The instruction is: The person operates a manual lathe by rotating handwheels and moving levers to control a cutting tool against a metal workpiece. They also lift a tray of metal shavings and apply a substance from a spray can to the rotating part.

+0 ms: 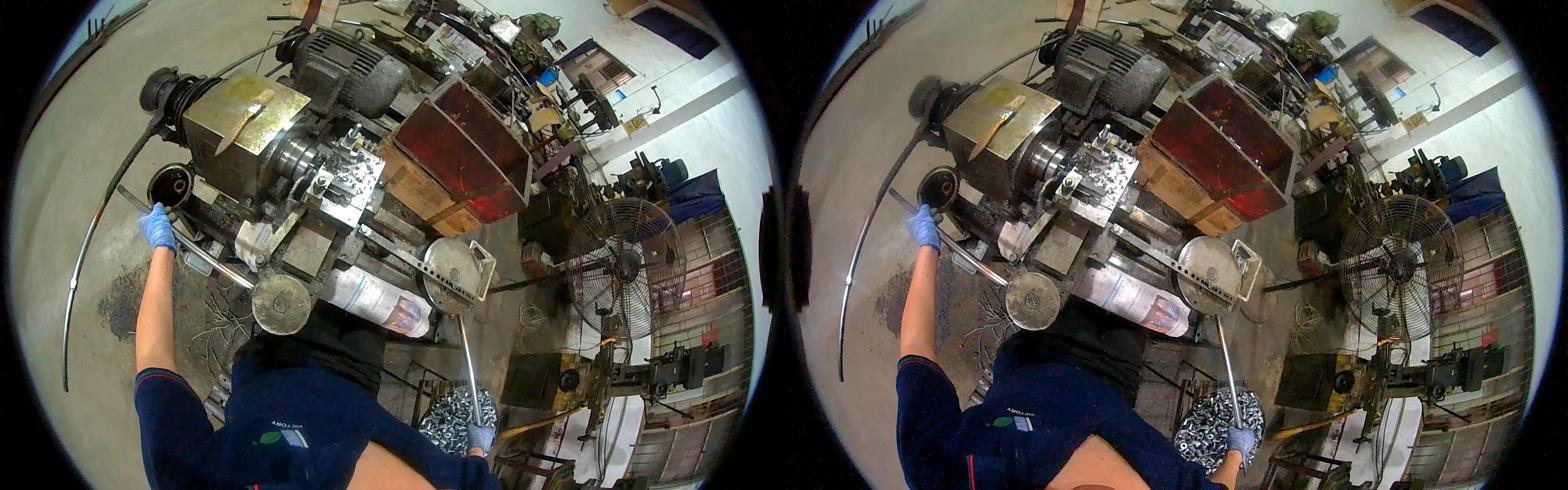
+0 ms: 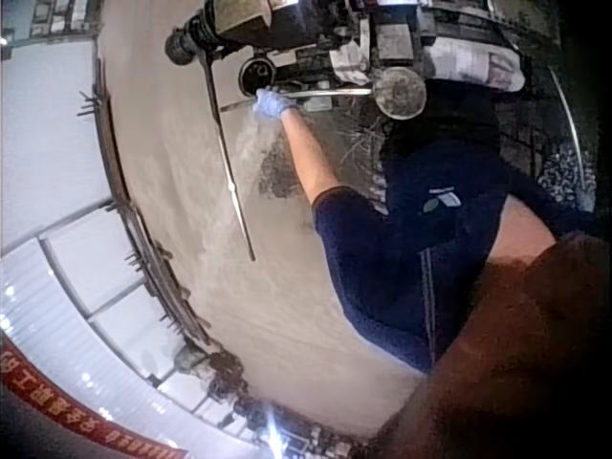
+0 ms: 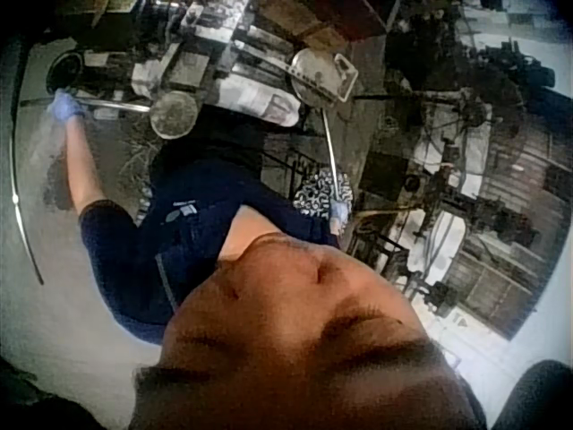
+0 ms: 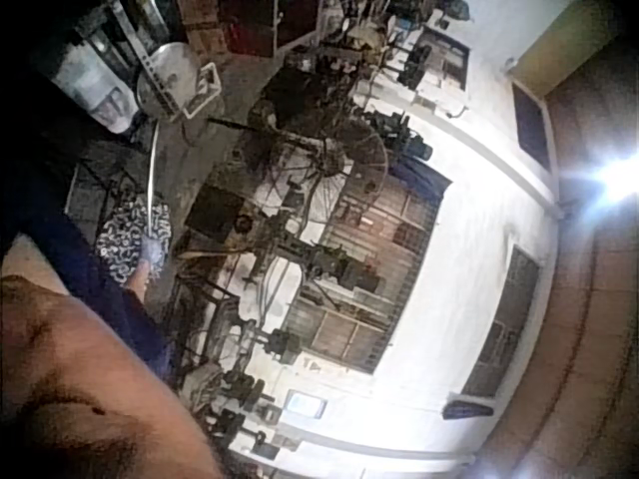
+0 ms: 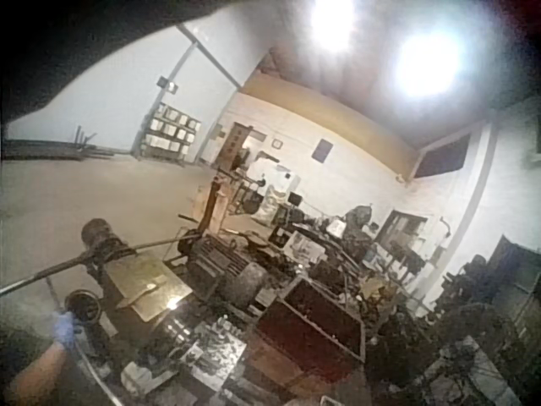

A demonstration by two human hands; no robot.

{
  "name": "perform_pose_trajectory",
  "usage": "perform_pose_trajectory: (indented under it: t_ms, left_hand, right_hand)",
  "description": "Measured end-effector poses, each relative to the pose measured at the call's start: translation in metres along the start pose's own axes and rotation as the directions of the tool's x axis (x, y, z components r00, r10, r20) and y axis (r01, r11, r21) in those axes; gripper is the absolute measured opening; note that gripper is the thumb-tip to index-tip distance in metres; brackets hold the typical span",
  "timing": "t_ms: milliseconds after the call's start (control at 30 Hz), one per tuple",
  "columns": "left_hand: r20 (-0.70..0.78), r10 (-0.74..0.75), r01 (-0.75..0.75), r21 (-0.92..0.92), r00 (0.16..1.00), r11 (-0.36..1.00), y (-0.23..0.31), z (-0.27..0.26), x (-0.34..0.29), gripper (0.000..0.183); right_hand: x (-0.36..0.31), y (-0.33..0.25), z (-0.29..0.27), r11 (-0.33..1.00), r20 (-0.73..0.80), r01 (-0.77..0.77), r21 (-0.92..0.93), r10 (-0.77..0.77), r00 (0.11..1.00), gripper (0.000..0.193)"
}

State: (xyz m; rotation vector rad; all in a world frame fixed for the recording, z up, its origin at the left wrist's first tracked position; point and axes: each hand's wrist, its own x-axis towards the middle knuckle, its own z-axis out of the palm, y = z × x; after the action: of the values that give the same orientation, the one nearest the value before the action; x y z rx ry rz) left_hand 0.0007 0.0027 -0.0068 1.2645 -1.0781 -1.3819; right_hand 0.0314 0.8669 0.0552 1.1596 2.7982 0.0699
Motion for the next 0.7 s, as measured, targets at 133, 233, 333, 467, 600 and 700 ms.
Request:
perform_pose_trajectory:
  t_ms: [133, 233, 333, 467, 600, 700]
  left_hand:
    - [-0.012, 0.011, -0.011, 0.008, 1.0, 1.0, 0.002, 0.003, -0.004, 0.018]
    - [-0.019, 0.019, -0.019, 0.006, 1.0, 1.0, 0.003, 0.001, -0.006, 0.018]
    - [-0.012, 0.015, -0.015, 0.01, 1.0, 1.0, 0.007, 0.002, -0.01, 0.017]
    - [-0.016, 0.004, -0.004, -0.006, 1.0, 1.0, 0.008, 0.003, -0.009, 0.017]
    - [-0.016, -0.006, 0.006, -0.027, 1.0, 1.0, 0.01, 0.004, -0.011, 0.017]
    - [-0.023, 0.006, -0.006, -0.021, 1.0, 1.0, 0.002, 0.003, -0.002, 0.016]
  right_hand:
    - [0.005, 0.013, 0.01, 0.994, -0.036, 0.105, 0.006, -0.104, 0.994, 0.047]
    - [0.003, 0.008, 0.005, 0.998, 0.025, 0.036, -0.047, -0.035, 0.999, 0.056]
    - [0.009, 0.015, 0.015, 0.997, 0.021, 0.015, -0.08, -0.014, 1.0, 0.055]
    - [0.008, 0.016, 0.018, 0.998, 0.002, -0.013, -0.054, 0.013, 1.0, 0.056]
    - [0.014, 0.015, 0.019, 0.994, 0.073, -0.039, -0.105, 0.047, 0.996, 0.059]
    - [0.014, 0.02, 0.023, 0.996, 0.061, -0.038, -0.086, 0.043, 0.997, 0.058]
